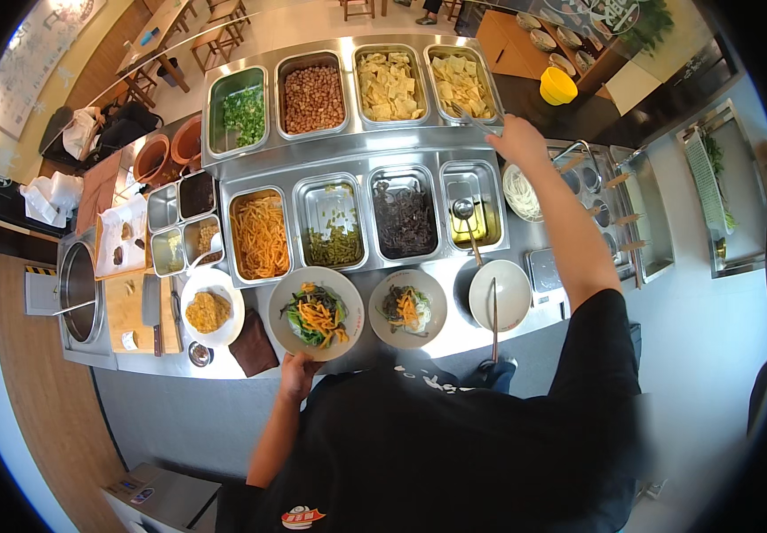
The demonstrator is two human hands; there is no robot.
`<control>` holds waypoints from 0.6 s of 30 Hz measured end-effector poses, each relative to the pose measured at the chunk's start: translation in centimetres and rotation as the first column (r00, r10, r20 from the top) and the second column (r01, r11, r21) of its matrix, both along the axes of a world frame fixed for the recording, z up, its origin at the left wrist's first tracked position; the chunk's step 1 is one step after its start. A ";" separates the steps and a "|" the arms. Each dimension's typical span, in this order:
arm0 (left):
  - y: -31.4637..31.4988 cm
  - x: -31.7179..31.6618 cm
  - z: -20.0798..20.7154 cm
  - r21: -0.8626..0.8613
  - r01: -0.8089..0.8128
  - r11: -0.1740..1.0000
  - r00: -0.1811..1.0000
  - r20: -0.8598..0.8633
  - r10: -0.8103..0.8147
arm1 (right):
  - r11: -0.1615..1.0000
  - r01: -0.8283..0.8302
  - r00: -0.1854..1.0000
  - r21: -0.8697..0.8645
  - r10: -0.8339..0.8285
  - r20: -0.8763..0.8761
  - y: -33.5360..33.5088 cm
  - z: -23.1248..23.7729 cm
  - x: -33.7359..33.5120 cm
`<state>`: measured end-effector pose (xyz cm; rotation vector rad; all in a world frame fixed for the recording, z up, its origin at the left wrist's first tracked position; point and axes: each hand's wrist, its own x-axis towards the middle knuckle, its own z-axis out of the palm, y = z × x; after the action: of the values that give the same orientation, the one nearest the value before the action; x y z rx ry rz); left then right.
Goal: The person assembles a noodle dish by placing noodles and green vegetables into a bowl. They use chopsticks to arrange the ingredients and tongs to add toppings from various containers on the counter.
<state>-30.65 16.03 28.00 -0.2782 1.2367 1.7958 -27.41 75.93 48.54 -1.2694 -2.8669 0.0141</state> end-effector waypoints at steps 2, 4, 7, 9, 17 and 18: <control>1.3 0.2 0.7 0.020 -0.015 1.000 1.000 0.010 0.015 | 0.999 -0.032 0.999 -0.037 0.033 0.032 1.8 1.1 -0.2; 2.7 0.4 1.9 0.044 -0.007 0.999 1.000 0.010 0.007 | 0.997 -0.033 0.998 -0.076 0.038 0.059 4.2 1.3 -0.4; 3.9 0.6 2.9 0.024 0.032 0.999 0.999 0.015 -0.032 | 0.990 -0.036 0.996 -0.133 0.047 0.079 7.0 1.2 -1.2; 4.9 0.4 3.7 0.035 0.061 0.998 0.998 -0.001 -0.061 | 0.981 0.009 0.995 -0.196 0.010 0.097 8.6 1.3 -1.9; 8.8 0.4 6.0 0.070 0.109 0.992 0.994 0.022 -0.110 | 0.993 -0.017 0.996 -0.118 0.027 0.087 8.5 2.0 -1.9; 9.3 0.4 6.1 0.072 0.111 0.991 0.993 0.024 -0.113 | 0.993 -0.044 0.992 -0.107 0.055 0.110 8.4 2.1 -1.9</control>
<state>-30.29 25.29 34.08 -0.1895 1.1442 1.7293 -29.31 84.32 50.61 -1.2542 -3.0309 0.0968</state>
